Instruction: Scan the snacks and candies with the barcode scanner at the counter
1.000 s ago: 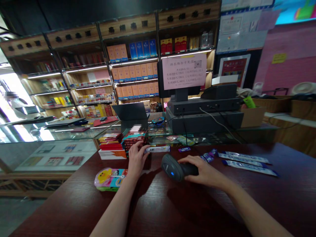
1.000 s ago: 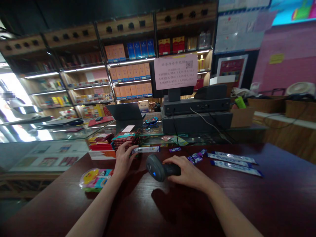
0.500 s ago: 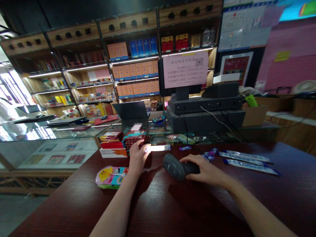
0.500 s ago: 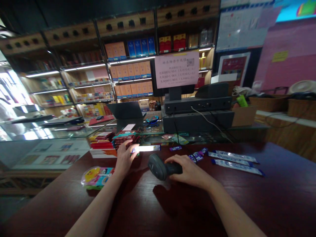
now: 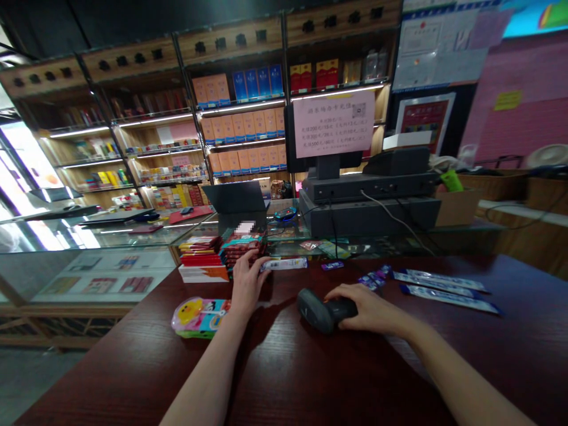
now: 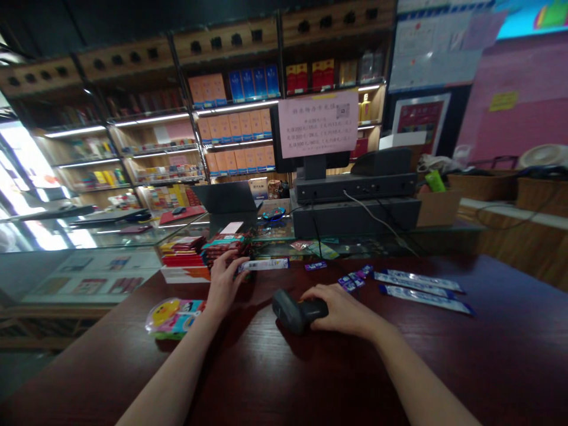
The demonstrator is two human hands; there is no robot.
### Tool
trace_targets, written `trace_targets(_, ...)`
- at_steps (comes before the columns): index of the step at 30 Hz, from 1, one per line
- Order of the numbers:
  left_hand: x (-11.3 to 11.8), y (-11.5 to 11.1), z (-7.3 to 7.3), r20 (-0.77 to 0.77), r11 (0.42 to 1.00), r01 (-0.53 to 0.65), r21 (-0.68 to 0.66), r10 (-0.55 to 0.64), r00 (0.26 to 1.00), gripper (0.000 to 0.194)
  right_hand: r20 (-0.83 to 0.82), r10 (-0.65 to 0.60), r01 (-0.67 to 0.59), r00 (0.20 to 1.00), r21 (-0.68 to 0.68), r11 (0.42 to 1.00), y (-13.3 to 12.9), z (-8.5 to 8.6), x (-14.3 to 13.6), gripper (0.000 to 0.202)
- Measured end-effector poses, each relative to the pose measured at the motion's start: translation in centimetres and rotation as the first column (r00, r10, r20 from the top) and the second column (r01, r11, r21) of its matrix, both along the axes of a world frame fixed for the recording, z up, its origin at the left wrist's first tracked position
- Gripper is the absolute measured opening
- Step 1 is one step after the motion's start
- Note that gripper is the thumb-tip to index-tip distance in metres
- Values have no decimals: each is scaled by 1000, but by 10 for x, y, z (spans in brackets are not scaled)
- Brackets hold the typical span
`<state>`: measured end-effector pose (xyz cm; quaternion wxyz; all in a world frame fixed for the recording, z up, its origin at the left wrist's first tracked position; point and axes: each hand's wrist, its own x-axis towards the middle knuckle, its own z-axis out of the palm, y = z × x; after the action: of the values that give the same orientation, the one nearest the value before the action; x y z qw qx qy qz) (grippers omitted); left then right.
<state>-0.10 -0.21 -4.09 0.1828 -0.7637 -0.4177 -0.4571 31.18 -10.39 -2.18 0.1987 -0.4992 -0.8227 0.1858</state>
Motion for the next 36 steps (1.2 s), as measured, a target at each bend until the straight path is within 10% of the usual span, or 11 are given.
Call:
trace_targets(17,1,0,1,48,997,61,-43,-59,997,31,-130,-33,13,991,-150,989,6,-9,10,55)
trace_targets(26,14,-12,5,76,971,219,-93,-213,974,32,-508,-293,298,810,-73,952,20,-11,5,45)
trace_targets(36,27,-23,7,52,940,315,-131,-311,949,29,-588,-309,286,748,-135,949,27,-15,-4,50)
